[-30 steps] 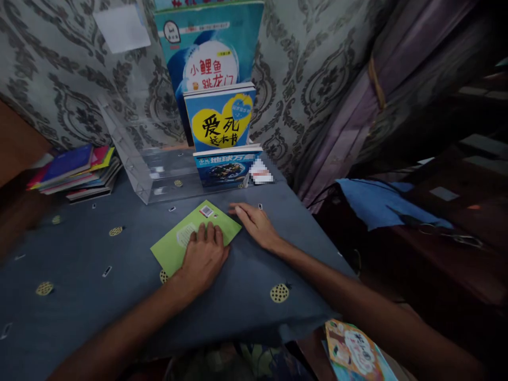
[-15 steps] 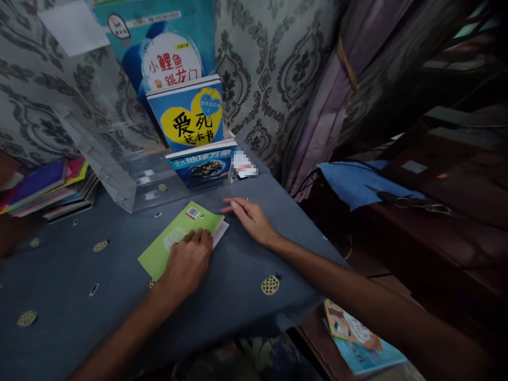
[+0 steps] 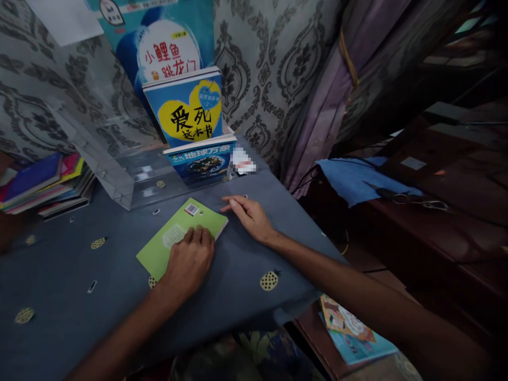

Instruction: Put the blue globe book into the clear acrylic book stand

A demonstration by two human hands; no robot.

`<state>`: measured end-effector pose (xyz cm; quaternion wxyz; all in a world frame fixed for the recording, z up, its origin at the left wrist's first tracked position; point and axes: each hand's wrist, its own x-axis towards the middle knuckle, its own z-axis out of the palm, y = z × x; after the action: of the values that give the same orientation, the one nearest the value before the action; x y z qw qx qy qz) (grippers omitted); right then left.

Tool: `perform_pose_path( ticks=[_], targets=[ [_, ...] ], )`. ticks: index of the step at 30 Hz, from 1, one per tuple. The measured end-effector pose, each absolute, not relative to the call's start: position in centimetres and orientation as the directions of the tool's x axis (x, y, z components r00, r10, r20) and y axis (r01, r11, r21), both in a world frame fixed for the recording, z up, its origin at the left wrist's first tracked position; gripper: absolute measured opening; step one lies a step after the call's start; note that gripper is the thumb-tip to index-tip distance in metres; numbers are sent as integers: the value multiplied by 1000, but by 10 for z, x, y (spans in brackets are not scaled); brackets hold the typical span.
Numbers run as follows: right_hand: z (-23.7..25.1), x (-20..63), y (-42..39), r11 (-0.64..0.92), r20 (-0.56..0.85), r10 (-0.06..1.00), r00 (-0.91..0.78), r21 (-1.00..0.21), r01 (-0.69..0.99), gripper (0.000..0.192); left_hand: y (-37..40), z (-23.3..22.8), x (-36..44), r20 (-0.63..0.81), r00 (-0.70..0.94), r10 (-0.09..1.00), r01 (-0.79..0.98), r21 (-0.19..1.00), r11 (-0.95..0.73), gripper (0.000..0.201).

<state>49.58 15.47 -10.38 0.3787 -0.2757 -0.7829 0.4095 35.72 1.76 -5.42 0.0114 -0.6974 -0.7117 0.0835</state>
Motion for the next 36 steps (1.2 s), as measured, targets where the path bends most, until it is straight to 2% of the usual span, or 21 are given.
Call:
perform_pose_path(
  ticks=[4,7,10,13,18,23,28,36],
  targets=[
    [-102,498,151,570,386,706,-594,-807,152,43,15,-57,349,-70,-2,998,994,-106,-6,30],
    [-100,500,147,624,396,640,-659,-768,144,45,12,-53,328,-44,14,999,998,-66,-17,29],
    [-100,500,146,682,371,546,-751,-717,143,44,8,-50,300,-41,-85,996,993,-86,82,37],
    [-103,498,147,737,375,506,-777,-656,164,42,1,-49,282,-82,-195,977,978,-98,186,41],
    [-110,493,159,770,397,508,-764,-607,197,40,-5,-44,284,-137,-226,965,967,-148,205,39],
    [-117,485,171,786,344,503,-793,-564,254,45,0,-37,293,-180,-222,958,964,-186,189,33],
    [-117,479,171,765,353,529,-772,-592,254,41,19,-45,275,-45,-174,984,972,-165,165,30],
    [-121,476,174,719,358,561,-746,-658,225,37,47,-66,257,73,-9,997,1000,-20,10,35]
  ],
)
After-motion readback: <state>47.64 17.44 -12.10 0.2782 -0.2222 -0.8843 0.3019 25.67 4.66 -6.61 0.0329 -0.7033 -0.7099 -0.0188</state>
